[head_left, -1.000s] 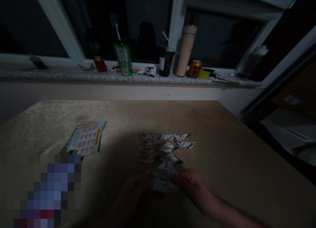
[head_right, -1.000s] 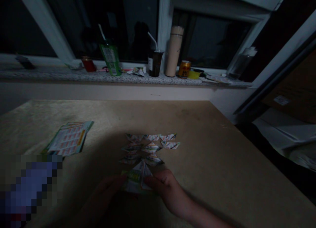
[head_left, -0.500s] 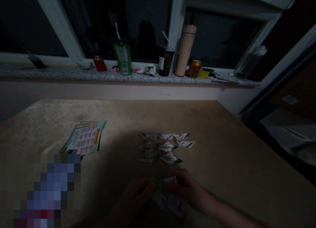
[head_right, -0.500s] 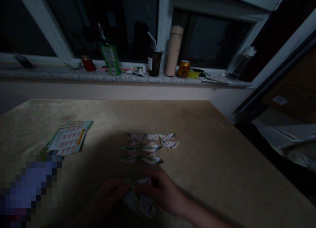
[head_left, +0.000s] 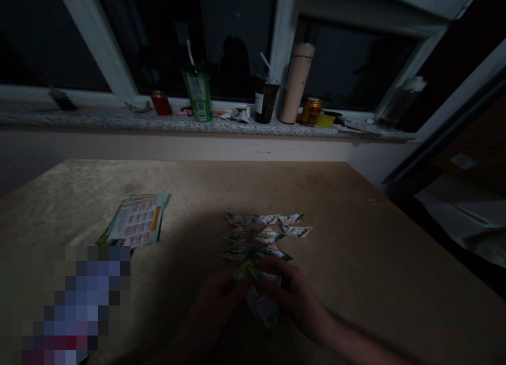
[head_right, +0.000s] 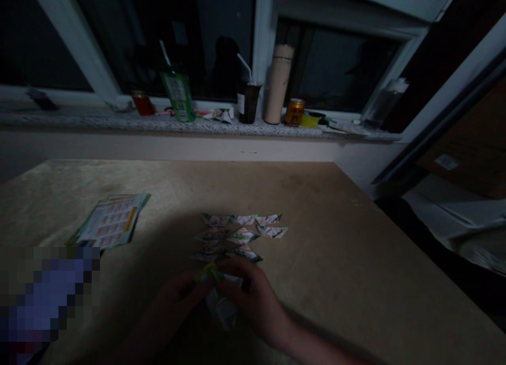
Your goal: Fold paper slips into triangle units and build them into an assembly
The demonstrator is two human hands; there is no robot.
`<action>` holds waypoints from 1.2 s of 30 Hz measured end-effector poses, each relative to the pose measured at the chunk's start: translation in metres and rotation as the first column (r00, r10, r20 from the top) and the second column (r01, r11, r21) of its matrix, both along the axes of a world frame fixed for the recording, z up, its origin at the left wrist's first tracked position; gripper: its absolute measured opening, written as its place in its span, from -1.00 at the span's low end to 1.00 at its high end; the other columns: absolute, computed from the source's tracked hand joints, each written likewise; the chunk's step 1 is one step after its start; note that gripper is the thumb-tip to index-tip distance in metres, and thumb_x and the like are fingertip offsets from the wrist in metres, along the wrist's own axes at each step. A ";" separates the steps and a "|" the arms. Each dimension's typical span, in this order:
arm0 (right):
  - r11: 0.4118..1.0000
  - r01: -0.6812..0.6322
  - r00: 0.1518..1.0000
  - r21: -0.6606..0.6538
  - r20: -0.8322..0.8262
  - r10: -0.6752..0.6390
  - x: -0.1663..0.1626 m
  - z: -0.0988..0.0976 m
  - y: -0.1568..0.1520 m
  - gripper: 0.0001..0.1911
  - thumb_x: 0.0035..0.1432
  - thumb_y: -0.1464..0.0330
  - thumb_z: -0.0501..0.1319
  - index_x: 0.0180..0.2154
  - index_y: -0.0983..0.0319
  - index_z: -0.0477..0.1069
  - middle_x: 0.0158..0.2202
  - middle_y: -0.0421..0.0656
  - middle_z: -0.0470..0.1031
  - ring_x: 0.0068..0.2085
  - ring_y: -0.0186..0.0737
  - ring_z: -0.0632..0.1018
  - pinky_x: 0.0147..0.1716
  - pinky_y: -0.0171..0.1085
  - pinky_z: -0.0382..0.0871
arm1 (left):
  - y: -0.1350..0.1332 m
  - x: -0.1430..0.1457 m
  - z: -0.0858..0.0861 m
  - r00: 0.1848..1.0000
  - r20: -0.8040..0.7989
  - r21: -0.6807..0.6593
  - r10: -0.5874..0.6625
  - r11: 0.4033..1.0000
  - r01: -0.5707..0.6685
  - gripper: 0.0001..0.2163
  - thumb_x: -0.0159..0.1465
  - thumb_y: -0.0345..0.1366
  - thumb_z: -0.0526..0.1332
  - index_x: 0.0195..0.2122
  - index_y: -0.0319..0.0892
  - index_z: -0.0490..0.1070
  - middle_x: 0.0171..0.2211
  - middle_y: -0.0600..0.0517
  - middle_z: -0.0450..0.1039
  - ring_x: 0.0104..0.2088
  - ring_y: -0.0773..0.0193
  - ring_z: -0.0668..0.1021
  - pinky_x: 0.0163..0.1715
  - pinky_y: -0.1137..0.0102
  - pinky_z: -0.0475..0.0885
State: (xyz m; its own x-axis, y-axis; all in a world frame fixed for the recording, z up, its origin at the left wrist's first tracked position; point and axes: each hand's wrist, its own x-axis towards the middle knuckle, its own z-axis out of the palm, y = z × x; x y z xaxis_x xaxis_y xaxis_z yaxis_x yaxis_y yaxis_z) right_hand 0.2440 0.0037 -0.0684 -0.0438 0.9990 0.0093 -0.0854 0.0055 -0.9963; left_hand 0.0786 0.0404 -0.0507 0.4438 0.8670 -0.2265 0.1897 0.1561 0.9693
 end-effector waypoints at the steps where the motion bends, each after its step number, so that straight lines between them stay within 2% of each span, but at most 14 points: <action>1: 1.000 0.003 1.000 0.022 0.003 -0.003 0.000 0.001 0.000 -0.78 0.11 0.29 0.29 -0.17 0.15 0.50 -0.21 -0.17 0.55 -0.18 -0.22 0.52 -0.22 -0.32 0.37 | 0.000 0.000 0.000 1.000 0.005 -0.004 0.001 1.000 -0.001 -0.78 0.17 -0.18 0.20 -0.35 -0.19 0.56 -0.41 0.07 0.59 -0.32 0.12 0.56 -0.33 0.43 0.39; 3: 0.998 0.004 0.999 0.057 0.040 -0.006 0.000 0.003 0.001 -0.81 0.14 0.31 0.26 -0.16 0.11 0.53 -0.21 -0.18 0.56 -0.19 -0.22 0.52 -0.21 -0.32 0.36 | 0.000 0.000 0.001 1.000 0.012 -0.024 0.014 1.000 -0.014 -0.79 0.16 -0.17 0.21 -0.40 -0.19 0.55 -0.44 0.07 0.59 -0.35 0.12 0.56 -0.35 0.43 0.39; 6: 0.996 -0.003 0.995 0.092 0.103 -0.007 0.000 0.002 0.001 -0.81 0.15 0.34 0.25 -0.18 0.08 0.56 -0.29 -0.19 0.54 -0.28 -0.26 0.51 -0.31 -0.34 0.34 | -0.002 0.000 0.001 0.998 0.012 -0.052 0.054 0.997 -0.053 -0.78 0.15 -0.15 0.20 -0.42 -0.18 0.55 -0.44 0.07 0.59 -0.35 0.12 0.55 -0.36 0.42 0.39; 9: 0.997 -0.019 0.995 0.080 0.098 0.012 0.000 0.001 0.001 -0.78 0.16 0.36 0.23 -0.15 0.05 0.55 -0.30 -0.19 0.51 -0.29 -0.26 0.49 -0.35 -0.35 0.33 | -0.003 0.000 0.000 0.997 0.007 -0.050 0.071 0.996 -0.071 -0.78 0.16 -0.14 0.20 -0.42 -0.16 0.56 -0.44 0.08 0.59 -0.34 0.12 0.55 -0.34 0.42 0.39; 13: 0.995 -0.033 0.995 0.090 0.096 0.024 0.000 0.002 0.002 -0.74 0.17 0.40 0.22 -0.10 0.02 0.52 -0.27 -0.19 0.51 -0.26 -0.26 0.49 -0.31 -0.34 0.32 | -0.002 -0.001 -0.003 0.997 0.033 -0.079 0.068 0.995 -0.065 -0.79 0.18 -0.16 0.20 -0.44 -0.15 0.54 -0.46 0.10 0.58 -0.32 0.13 0.56 -0.30 0.41 0.39; 19: 0.990 -0.012 0.988 0.141 0.156 -0.010 0.000 0.004 0.001 -0.74 0.17 0.40 0.21 -0.11 0.05 0.53 -0.30 -0.18 0.50 -0.27 -0.25 0.48 -0.32 -0.32 0.34 | -0.001 -0.002 0.001 0.995 0.077 -0.105 0.069 0.993 -0.060 -0.79 0.19 -0.15 0.19 -0.33 -0.11 0.57 -0.35 0.10 0.61 -0.25 0.11 0.56 -0.23 0.37 0.41; 22: 0.985 -0.012 0.976 0.173 0.218 -0.027 0.000 0.004 0.000 -0.75 0.17 0.43 0.21 -0.13 0.08 0.54 -0.31 -0.16 0.48 -0.28 -0.25 0.48 -0.33 -0.31 0.36 | -0.001 -0.003 0.005 0.997 0.034 -0.099 0.063 0.993 -0.060 -0.77 0.18 -0.13 0.18 -0.32 -0.10 0.58 -0.32 0.08 0.61 -0.21 0.07 0.55 -0.17 0.32 0.40; 24: 0.976 -0.026 0.959 0.216 0.282 -0.037 0.001 0.004 -0.002 -0.75 0.16 0.44 0.21 -0.14 0.11 0.54 -0.33 -0.15 0.47 -0.30 -0.25 0.48 -0.36 -0.32 0.36 | -0.002 -0.004 0.003 0.993 -0.022 -0.082 0.116 0.990 -0.117 -0.76 0.15 -0.11 0.21 -0.30 -0.11 0.57 -0.27 0.05 0.60 -0.15 0.03 0.53 -0.10 0.27 0.37; 26: 0.960 -0.069 0.929 0.272 0.368 -0.037 0.003 0.003 -0.003 -0.75 0.18 0.44 0.19 -0.12 0.14 0.53 -0.34 -0.13 0.46 -0.32 -0.24 0.48 -0.39 -0.33 0.37 | -0.003 -0.006 -0.003 0.978 -0.085 -0.068 0.188 0.979 -0.194 -0.71 0.10 -0.09 0.23 -0.28 -0.16 0.56 -0.23 0.00 0.58 -0.10 -0.02 0.51 -0.05 0.21 0.33; 28: 0.929 -0.141 0.872 0.341 0.488 -0.046 0.005 0.002 -0.003 -0.73 0.21 0.42 0.15 -0.07 0.16 0.49 -0.31 -0.09 0.47 -0.32 -0.23 0.49 -0.38 -0.31 0.37 | -0.004 -0.007 -0.008 0.975 -0.109 -0.068 0.195 0.977 -0.203 -0.67 0.09 -0.06 0.23 -0.28 -0.21 0.56 -0.24 -0.04 0.58 -0.11 -0.06 0.50 -0.04 0.16 0.32; 32: 0.830 -0.293 0.676 0.474 0.717 -0.170 0.010 0.000 -0.003 -0.70 0.24 0.40 0.10 -0.02 0.23 0.44 -0.33 -0.03 0.52 -0.36 -0.16 0.51 -0.41 -0.23 0.35 | -0.005 -0.008 -0.010 0.973 -0.077 -0.091 0.216 0.971 -0.223 -0.69 0.06 -0.04 0.27 -0.33 -0.17 0.55 -0.29 0.00 0.58 -0.15 -0.02 0.53 -0.09 0.20 0.38; 34: 0.790 -0.342 0.606 0.509 0.762 -0.229 0.011 0.000 -0.003 -0.71 0.24 0.39 0.09 -0.04 0.28 0.44 -0.35 -0.01 0.53 -0.38 -0.14 0.51 -0.42 -0.21 0.34 | -0.006 -0.007 -0.007 0.963 -0.070 -0.117 0.261 0.956 -0.268 -0.71 0.03 -0.03 0.29 -0.37 -0.15 0.55 -0.31 0.02 0.58 -0.16 -0.01 0.53 -0.11 0.23 0.40; 36: 0.774 -0.359 0.576 0.522 0.776 -0.257 0.012 -0.001 -0.003 -0.72 0.25 0.39 0.08 -0.05 0.28 0.44 -0.34 -0.01 0.53 -0.38 -0.14 0.51 -0.43 -0.21 0.34 | -0.005 -0.007 -0.003 0.957 -0.075 -0.127 0.280 0.949 -0.288 -0.71 0.02 -0.03 0.29 -0.39 -0.14 0.54 -0.32 0.02 0.58 -0.17 0.00 0.53 -0.13 0.24 0.41</action>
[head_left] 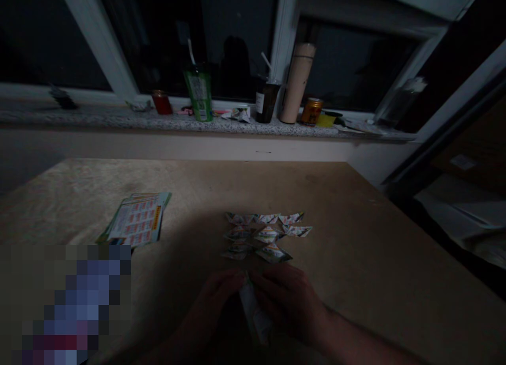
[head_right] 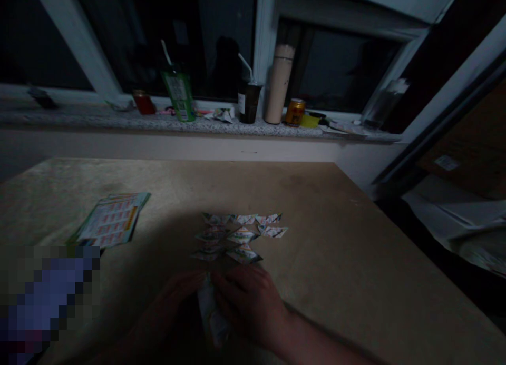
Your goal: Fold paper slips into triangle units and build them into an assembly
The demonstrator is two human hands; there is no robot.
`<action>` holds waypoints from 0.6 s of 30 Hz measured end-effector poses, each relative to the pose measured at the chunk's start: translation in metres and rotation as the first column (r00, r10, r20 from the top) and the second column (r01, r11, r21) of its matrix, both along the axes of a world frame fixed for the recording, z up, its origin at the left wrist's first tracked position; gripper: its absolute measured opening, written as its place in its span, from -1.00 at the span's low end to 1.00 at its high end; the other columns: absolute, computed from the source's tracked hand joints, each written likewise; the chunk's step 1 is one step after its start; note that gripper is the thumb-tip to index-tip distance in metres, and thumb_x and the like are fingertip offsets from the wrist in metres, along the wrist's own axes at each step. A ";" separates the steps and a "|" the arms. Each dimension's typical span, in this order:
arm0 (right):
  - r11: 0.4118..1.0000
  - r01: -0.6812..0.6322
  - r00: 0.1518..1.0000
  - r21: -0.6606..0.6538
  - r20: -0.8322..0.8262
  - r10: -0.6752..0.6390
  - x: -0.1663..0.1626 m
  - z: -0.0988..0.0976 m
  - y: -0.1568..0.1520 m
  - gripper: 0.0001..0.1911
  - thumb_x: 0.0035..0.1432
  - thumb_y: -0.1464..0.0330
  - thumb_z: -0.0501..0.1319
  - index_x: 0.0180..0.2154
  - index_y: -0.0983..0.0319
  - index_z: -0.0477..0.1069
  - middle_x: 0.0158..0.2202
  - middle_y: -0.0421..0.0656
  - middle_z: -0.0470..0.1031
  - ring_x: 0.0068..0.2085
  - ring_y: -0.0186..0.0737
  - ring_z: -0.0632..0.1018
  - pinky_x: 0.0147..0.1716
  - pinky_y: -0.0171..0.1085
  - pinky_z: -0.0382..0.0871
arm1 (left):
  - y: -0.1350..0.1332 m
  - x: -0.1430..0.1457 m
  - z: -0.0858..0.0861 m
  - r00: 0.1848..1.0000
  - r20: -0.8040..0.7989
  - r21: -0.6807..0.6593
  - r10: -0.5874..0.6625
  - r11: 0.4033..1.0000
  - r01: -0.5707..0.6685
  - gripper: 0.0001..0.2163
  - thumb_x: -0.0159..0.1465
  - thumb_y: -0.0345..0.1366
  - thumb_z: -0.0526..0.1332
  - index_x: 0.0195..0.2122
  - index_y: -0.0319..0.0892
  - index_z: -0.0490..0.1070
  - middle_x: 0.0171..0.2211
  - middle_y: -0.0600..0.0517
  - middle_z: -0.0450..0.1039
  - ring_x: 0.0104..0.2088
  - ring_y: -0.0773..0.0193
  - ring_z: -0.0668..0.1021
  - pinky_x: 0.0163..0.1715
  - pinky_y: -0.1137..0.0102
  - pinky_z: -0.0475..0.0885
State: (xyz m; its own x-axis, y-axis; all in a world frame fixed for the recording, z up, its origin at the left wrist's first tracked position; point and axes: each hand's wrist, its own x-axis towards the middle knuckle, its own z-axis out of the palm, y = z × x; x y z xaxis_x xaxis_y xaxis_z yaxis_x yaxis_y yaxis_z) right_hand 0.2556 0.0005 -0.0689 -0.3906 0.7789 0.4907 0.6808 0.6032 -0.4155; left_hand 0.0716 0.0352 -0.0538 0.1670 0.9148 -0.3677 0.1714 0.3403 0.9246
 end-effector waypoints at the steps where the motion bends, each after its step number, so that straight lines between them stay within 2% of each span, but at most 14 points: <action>1: 1.000 0.008 1.000 0.007 0.002 -0.008 0.000 0.000 0.000 -0.73 0.25 0.39 0.08 -0.06 0.26 0.45 -0.35 -0.03 0.53 -0.38 -0.15 0.51 -0.44 -0.22 0.34 | 0.000 0.000 0.001 1.000 -0.004 0.000 -0.013 1.000 0.013 -0.72 0.03 -0.03 0.29 -0.38 -0.14 0.55 -0.32 0.02 0.58 -0.17 0.00 0.53 -0.14 0.24 0.41; 5: 0.999 0.031 0.999 0.007 -0.022 -0.031 -0.001 -0.006 -0.001 -0.74 0.26 0.37 0.08 -0.07 0.20 0.45 -0.35 -0.07 0.53 -0.38 -0.19 0.51 -0.43 -0.23 0.33 | 0.002 0.001 0.002 0.993 -0.023 0.038 -0.119 0.992 0.119 -0.76 0.07 -0.08 0.25 -0.39 -0.12 0.56 -0.33 0.02 0.59 -0.19 0.03 0.53 -0.15 0.26 0.40; 8: 0.998 0.033 0.994 -0.044 -0.103 -0.037 -0.001 -0.010 -0.001 -0.73 0.23 0.36 0.11 -0.04 0.15 0.44 -0.33 -0.10 0.52 -0.36 -0.20 0.51 -0.40 -0.24 0.33 | 0.002 0.000 0.001 0.995 -0.050 0.058 -0.091 0.994 0.093 -0.79 0.07 -0.11 0.24 -0.38 -0.09 0.56 -0.30 0.04 0.58 -0.16 0.03 0.51 -0.12 0.27 0.37; 10: 0.991 0.039 0.973 -0.126 -0.221 -0.066 -0.003 -0.009 -0.001 -0.74 0.20 0.37 0.15 -0.07 0.16 0.45 -0.31 -0.10 0.52 -0.34 -0.22 0.51 -0.38 -0.27 0.34 | 0.002 -0.001 0.001 0.995 -0.058 0.060 -0.082 0.995 0.086 -0.79 0.07 -0.11 0.24 -0.36 -0.08 0.56 -0.29 0.05 0.58 -0.15 0.03 0.51 -0.11 0.27 0.36; 13: 0.957 0.065 0.933 -0.282 -0.322 -0.159 -0.005 -0.003 -0.002 -0.85 0.16 0.36 0.19 -0.21 0.21 0.47 -0.36 -0.13 0.50 -0.37 -0.26 0.49 -0.41 -0.32 0.33 | 0.003 -0.001 0.001 0.984 -0.073 0.079 -0.161 0.983 0.166 -0.77 0.09 -0.10 0.20 -0.39 -0.11 0.56 -0.34 0.04 0.58 -0.21 0.04 0.52 -0.16 0.28 0.36; 15: 0.926 0.082 0.936 -0.368 -0.291 -0.198 -0.005 0.003 -0.001 -0.89 0.17 0.34 0.18 -0.34 0.24 0.44 -0.45 -0.17 0.46 -0.45 -0.30 0.43 -0.48 -0.34 0.26 | 0.004 0.000 0.001 0.972 -0.107 0.100 -0.210 0.970 0.221 -0.75 0.11 -0.10 0.18 -0.41 -0.14 0.55 -0.38 0.04 0.57 -0.25 0.05 0.52 -0.21 0.30 0.37; 18: 0.882 0.011 0.967 -0.472 -0.219 -0.129 -0.003 0.010 0.003 -0.76 0.25 0.33 0.09 -0.46 0.24 0.36 -0.53 -0.23 0.37 -0.52 -0.35 0.32 -0.55 -0.36 0.14 | 0.004 0.002 0.000 0.937 -0.145 0.130 -0.319 0.932 0.337 -0.71 0.18 -0.10 0.13 -0.44 -0.17 0.53 -0.44 0.03 0.54 -0.33 0.08 0.52 -0.33 0.36 0.37</action>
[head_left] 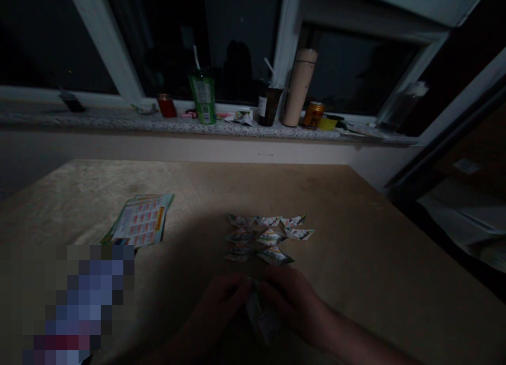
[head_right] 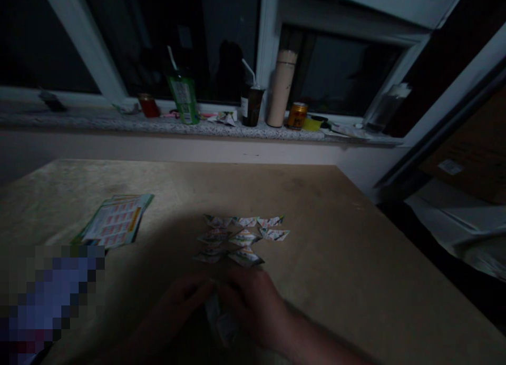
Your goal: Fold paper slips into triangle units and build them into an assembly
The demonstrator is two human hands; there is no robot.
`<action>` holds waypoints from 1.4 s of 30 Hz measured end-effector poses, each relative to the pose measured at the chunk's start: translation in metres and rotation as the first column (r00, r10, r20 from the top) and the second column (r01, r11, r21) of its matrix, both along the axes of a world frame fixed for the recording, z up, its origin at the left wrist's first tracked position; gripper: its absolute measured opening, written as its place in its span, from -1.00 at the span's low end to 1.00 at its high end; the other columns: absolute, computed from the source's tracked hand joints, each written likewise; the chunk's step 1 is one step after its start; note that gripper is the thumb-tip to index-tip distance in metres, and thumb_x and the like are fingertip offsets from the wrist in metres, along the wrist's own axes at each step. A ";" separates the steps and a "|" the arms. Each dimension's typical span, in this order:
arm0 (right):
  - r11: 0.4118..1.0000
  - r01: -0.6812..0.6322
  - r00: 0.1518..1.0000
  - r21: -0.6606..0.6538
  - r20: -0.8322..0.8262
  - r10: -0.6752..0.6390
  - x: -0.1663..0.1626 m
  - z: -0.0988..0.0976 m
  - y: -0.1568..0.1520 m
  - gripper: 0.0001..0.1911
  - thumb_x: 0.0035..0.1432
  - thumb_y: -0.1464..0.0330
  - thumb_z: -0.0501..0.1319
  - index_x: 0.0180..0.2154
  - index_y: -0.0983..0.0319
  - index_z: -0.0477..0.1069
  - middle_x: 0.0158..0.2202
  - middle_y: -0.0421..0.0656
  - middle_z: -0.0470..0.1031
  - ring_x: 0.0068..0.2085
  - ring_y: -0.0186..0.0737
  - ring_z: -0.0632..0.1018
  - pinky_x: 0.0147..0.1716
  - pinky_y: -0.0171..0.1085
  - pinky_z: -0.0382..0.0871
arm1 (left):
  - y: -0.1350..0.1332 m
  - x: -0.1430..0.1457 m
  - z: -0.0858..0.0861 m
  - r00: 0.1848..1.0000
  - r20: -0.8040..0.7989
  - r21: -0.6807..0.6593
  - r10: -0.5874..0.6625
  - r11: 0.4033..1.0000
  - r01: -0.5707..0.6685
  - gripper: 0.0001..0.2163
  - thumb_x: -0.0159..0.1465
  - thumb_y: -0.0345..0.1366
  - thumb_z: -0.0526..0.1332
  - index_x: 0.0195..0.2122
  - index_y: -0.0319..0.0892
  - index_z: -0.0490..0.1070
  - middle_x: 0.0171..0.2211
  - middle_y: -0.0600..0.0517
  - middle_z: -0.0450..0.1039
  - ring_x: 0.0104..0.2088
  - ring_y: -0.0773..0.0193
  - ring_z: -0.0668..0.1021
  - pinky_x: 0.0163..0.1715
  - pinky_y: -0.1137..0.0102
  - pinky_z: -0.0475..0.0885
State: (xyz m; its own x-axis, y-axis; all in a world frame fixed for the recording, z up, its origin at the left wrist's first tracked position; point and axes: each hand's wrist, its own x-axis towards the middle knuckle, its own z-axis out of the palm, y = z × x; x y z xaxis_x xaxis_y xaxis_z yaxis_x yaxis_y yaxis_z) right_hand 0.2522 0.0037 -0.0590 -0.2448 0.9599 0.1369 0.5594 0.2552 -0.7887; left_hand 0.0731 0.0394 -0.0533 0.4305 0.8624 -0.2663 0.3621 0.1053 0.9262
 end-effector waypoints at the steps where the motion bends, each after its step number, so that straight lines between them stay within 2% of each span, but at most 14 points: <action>1: 0.998 -0.057 0.998 -0.031 -0.005 0.057 0.001 0.002 0.002 -0.73 0.27 0.33 0.06 -0.47 0.24 0.35 -0.53 -0.24 0.35 -0.52 -0.36 0.31 -0.54 -0.36 0.12 | 0.000 0.000 -0.001 0.999 0.000 0.009 -0.050 0.999 0.050 -0.69 0.20 -0.10 0.11 -0.44 -0.18 0.53 -0.45 0.03 0.54 -0.34 0.09 0.52 -0.35 0.37 0.36; 3: 0.983 -0.162 0.986 -0.089 -0.051 0.158 0.005 0.004 0.008 -0.73 0.28 0.34 0.04 -0.47 0.24 0.33 -0.53 -0.27 0.31 -0.49 -0.37 0.28 -0.53 -0.37 0.11 | -0.001 0.000 -0.003 0.995 0.003 0.030 -0.100 0.995 0.099 -0.68 0.22 -0.10 0.09 -0.40 -0.19 0.53 -0.43 0.02 0.54 -0.32 0.09 0.52 -0.32 0.37 0.36; 5: 0.961 -0.232 0.970 -0.149 -0.101 0.219 0.008 0.007 0.014 -0.72 0.27 0.33 0.05 -0.49 0.25 0.30 -0.55 -0.29 0.23 -0.50 -0.38 0.23 -0.55 -0.39 0.08 | -0.002 -0.002 -0.005 0.996 -0.002 0.044 -0.092 0.995 0.092 -0.69 0.24 -0.10 0.09 -0.34 -0.20 0.54 -0.37 0.02 0.55 -0.27 0.09 0.52 -0.26 0.37 0.35; 10: 0.919 -0.315 0.939 -0.237 -0.223 0.264 0.010 0.014 0.023 -0.69 0.24 0.31 0.07 -0.54 0.24 0.28 -0.58 -0.31 0.11 -0.51 -0.39 0.16 -0.58 -0.39 0.03 | -0.005 -0.005 -0.007 0.995 0.048 0.011 -0.083 0.997 0.083 -0.71 0.24 -0.09 0.12 -0.32 -0.16 0.54 -0.33 0.03 0.55 -0.25 0.09 0.52 -0.24 0.38 0.37; 14: 0.935 -0.291 0.923 -0.201 -0.315 0.219 0.004 0.010 0.022 -0.73 0.22 0.32 0.06 -0.50 0.26 0.35 -0.56 -0.29 0.18 -0.49 -0.38 0.19 -0.55 -0.40 0.11 | -0.005 -0.003 -0.006 0.976 0.216 -0.058 -0.019 0.998 0.033 -0.72 0.21 -0.10 0.19 -0.16 -0.10 0.53 -0.18 0.04 0.55 -0.10 0.07 0.50 -0.10 0.36 0.36; 17: 0.954 -0.247 0.910 -0.169 -0.380 0.168 -0.003 0.004 0.019 -0.76 0.21 0.35 0.05 -0.46 0.26 0.40 -0.52 -0.27 0.27 -0.46 -0.35 0.24 -0.50 -0.39 0.18 | -0.003 -0.001 -0.005 0.942 0.336 -0.091 -0.022 0.994 0.056 -0.71 0.17 -0.09 0.25 -0.15 -0.13 0.51 -0.19 0.01 0.56 -0.12 0.06 0.51 -0.12 0.34 0.38; 20: 0.962 -0.217 0.879 -0.165 -0.462 0.119 -0.009 0.000 0.016 -0.77 0.18 0.34 0.07 -0.44 0.26 0.42 -0.51 -0.26 0.29 -0.44 -0.33 0.27 -0.45 -0.36 0.21 | -0.001 0.000 -0.005 0.937 0.349 -0.104 -0.028 0.992 0.069 -0.75 0.19 -0.11 0.24 -0.22 -0.14 0.52 -0.29 0.04 0.56 -0.23 0.11 0.54 -0.19 0.36 0.39; 25: 0.942 -0.200 0.794 -0.269 -0.608 -0.005 -0.013 -0.003 0.016 -0.74 0.10 0.27 0.12 -0.57 0.25 0.27 -0.58 -0.31 0.13 -0.51 -0.38 0.16 -0.53 -0.38 0.09 | 0.000 -0.002 -0.004 0.945 0.317 -0.084 -0.081 0.990 0.113 -0.78 0.22 -0.11 0.22 -0.27 -0.14 0.52 -0.33 0.06 0.55 -0.27 0.16 0.53 -0.22 0.39 0.38; 27: 0.938 -0.206 0.799 -0.278 -0.601 -0.003 -0.013 -0.002 0.017 -0.75 0.11 0.28 0.10 -0.57 0.24 0.23 -0.57 -0.31 0.10 -0.51 -0.38 0.14 -0.53 -0.38 0.06 | 0.001 -0.002 -0.002 0.947 0.311 -0.098 -0.087 0.988 0.123 -0.78 0.21 -0.12 0.23 -0.27 -0.14 0.52 -0.33 0.06 0.55 -0.27 0.15 0.53 -0.24 0.40 0.38; 32: 0.963 -0.181 0.899 -0.200 -0.431 0.080 -0.011 -0.003 0.018 -0.75 0.14 0.32 0.05 -0.56 0.23 0.18 -0.56 -0.30 0.12 -0.50 -0.37 0.15 -0.52 -0.36 0.04 | 0.002 -0.001 -0.004 0.932 0.348 -0.147 -0.099 0.976 0.159 -0.75 0.18 -0.10 0.25 -0.31 -0.20 0.50 -0.38 0.04 0.53 -0.32 0.15 0.53 -0.31 0.40 0.37; 38: 0.967 -0.164 0.892 -0.193 -0.447 0.062 -0.013 -0.011 0.018 -0.79 0.11 0.37 0.02 -0.56 0.23 0.16 -0.57 -0.30 0.12 -0.50 -0.37 0.15 -0.54 -0.39 0.03 | 0.001 0.002 -0.010 0.950 0.307 -0.181 -0.054 0.977 0.114 -0.64 0.10 0.01 0.28 -0.37 -0.26 0.47 -0.45 0.04 0.47 -0.39 0.19 0.46 -0.38 0.42 0.33; 42: 0.980 -0.096 0.894 -0.176 -0.447 0.007 -0.016 -0.018 0.016 -0.79 0.09 0.37 0.02 -0.57 0.22 0.12 -0.58 -0.31 0.08 -0.51 -0.38 0.12 -0.55 -0.39 0.01 | -0.001 0.003 -0.009 0.968 0.251 -0.194 -0.006 0.979 0.057 -0.61 0.08 0.05 0.28 -0.46 -0.25 0.43 -0.55 0.11 0.37 -0.49 0.29 0.37 -0.49 0.47 0.27</action>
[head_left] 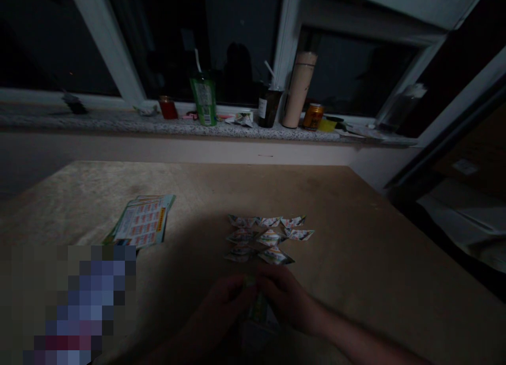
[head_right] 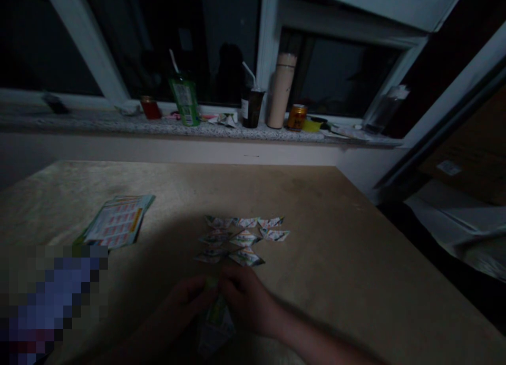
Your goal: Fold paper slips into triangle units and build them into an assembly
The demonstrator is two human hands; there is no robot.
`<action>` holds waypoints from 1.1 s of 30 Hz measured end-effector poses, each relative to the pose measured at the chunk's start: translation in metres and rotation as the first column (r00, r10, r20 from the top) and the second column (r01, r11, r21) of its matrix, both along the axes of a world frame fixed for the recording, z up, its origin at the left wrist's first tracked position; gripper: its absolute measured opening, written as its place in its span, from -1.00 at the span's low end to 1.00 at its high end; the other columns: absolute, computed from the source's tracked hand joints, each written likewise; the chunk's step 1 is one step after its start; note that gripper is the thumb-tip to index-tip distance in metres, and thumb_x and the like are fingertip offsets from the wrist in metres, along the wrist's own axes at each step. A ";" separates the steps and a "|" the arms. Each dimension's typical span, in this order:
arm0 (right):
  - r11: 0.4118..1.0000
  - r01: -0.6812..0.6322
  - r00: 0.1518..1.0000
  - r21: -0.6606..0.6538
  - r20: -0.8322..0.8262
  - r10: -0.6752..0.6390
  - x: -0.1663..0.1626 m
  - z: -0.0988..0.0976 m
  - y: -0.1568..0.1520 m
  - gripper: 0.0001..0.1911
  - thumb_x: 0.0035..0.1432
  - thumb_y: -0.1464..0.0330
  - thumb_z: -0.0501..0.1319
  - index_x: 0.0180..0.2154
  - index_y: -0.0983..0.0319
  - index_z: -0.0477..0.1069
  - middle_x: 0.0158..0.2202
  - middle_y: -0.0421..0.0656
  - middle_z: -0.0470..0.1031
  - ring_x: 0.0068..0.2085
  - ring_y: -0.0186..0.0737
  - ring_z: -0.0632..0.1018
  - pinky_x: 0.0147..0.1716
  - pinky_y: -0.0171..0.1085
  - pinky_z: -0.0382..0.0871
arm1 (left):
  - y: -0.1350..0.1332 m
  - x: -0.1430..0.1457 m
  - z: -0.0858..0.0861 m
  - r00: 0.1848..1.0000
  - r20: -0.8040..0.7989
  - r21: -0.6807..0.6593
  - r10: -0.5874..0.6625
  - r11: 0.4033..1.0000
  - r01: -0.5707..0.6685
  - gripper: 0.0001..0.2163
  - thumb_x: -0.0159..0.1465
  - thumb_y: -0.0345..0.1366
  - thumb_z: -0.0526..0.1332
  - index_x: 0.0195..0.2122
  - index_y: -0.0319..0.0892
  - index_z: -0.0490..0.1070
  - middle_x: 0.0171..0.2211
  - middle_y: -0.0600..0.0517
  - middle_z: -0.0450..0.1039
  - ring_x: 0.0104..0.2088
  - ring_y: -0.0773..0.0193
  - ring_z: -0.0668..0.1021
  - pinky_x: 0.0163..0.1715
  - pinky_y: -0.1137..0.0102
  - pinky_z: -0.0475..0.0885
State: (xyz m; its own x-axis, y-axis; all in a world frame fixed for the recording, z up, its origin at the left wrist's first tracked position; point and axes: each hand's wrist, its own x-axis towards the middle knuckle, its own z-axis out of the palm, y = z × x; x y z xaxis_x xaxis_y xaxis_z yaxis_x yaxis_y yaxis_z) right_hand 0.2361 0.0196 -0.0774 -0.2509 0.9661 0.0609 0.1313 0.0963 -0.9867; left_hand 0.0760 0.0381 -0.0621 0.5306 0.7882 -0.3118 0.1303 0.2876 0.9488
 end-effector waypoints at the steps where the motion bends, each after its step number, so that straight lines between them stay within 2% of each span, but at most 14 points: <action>1: 1.000 0.017 1.000 0.009 -0.005 -0.017 -0.001 -0.001 -0.001 -0.79 0.09 0.38 0.02 -0.57 0.22 0.11 -0.58 -0.31 0.08 -0.51 -0.38 0.12 -0.55 -0.39 0.02 | 0.000 0.000 0.001 1.000 0.008 -0.006 -0.009 1.000 0.009 -0.61 0.09 0.06 0.28 -0.46 -0.25 0.43 -0.55 0.12 0.36 -0.50 0.30 0.37 -0.50 0.48 0.27; 6: 0.998 0.053 0.998 0.037 -0.031 -0.052 -0.004 -0.002 -0.004 -0.79 0.06 0.39 0.02 -0.59 0.22 0.10 -0.59 -0.31 0.05 -0.51 -0.38 0.11 -0.55 -0.39 0.01 | 0.000 -0.001 0.003 0.997 0.061 -0.044 -0.040 0.998 0.043 -0.61 0.09 0.06 0.27 -0.40 -0.24 0.46 -0.49 0.08 0.41 -0.44 0.26 0.41 -0.44 0.46 0.31; 11: 0.999 0.050 0.995 -0.015 -0.082 -0.051 -0.003 0.002 -0.004 -0.75 0.07 0.34 0.03 -0.61 0.21 0.06 -0.59 -0.30 0.03 -0.50 -0.36 0.10 -0.56 -0.38 -0.01 | 0.000 -0.005 0.000 0.995 -0.048 0.034 -0.092 0.995 0.094 -0.67 0.12 -0.01 0.24 -0.42 -0.22 0.46 -0.51 0.09 0.38 -0.45 0.26 0.39 -0.46 0.47 0.30; 17: 0.997 0.046 0.998 0.068 0.036 -0.049 -0.003 -0.002 -0.004 -0.72 0.12 0.34 0.03 -0.61 0.22 0.08 -0.60 -0.31 0.04 -0.52 -0.38 0.09 -0.57 -0.38 -0.03 | 0.002 -0.004 0.002 0.983 -0.060 0.070 -0.173 0.982 0.177 -0.63 0.17 0.02 0.18 -0.38 -0.24 0.47 -0.49 0.07 0.39 -0.45 0.26 0.39 -0.47 0.46 0.29; 22: 0.989 0.081 0.993 0.120 0.080 -0.091 -0.005 -0.004 -0.008 -0.73 0.17 0.37 0.02 -0.58 0.23 0.11 -0.59 -0.31 0.09 -0.51 -0.38 0.13 -0.54 -0.38 0.01 | 0.001 -0.005 0.009 0.992 -0.041 0.020 -0.120 0.993 0.121 -0.54 0.09 0.11 0.23 -0.35 -0.28 0.50 -0.45 0.03 0.45 -0.39 0.20 0.43 -0.40 0.43 0.32; 25: 0.984 0.132 0.990 0.119 0.034 -0.137 -0.005 -0.002 -0.011 -0.74 0.23 0.35 0.02 -0.52 0.23 0.17 -0.56 -0.30 0.17 -0.49 -0.37 0.17 -0.52 -0.38 0.06 | 0.001 -0.008 0.006 0.992 -0.039 -0.023 -0.120 0.993 0.119 -0.54 0.08 0.09 0.25 -0.28 -0.26 0.51 -0.37 0.01 0.50 -0.31 0.14 0.47 -0.36 0.42 0.35; 29: 0.972 0.187 0.982 0.144 -0.032 -0.185 -0.003 0.003 -0.012 -0.73 0.28 0.29 0.03 -0.47 0.23 0.23 -0.53 -0.28 0.22 -0.48 -0.37 0.20 -0.50 -0.38 0.10 | 0.001 -0.010 0.003 0.989 -0.097 0.010 -0.108 0.994 0.109 -0.63 0.14 0.01 0.24 -0.26 -0.23 0.53 -0.35 0.03 0.53 -0.29 0.13 0.49 -0.35 0.44 0.36; 33: 0.995 0.099 0.982 0.016 -0.161 -0.095 -0.001 0.010 -0.010 -0.74 0.21 0.21 0.15 -0.43 0.25 0.29 -0.51 -0.27 0.26 -0.47 -0.38 0.25 -0.49 -0.40 0.14 | 0.001 -0.009 0.005 0.981 -0.134 0.024 -0.138 0.990 0.142 -0.68 0.17 -0.03 0.23 -0.34 -0.22 0.54 -0.43 0.07 0.52 -0.38 0.20 0.49 -0.43 0.47 0.34</action>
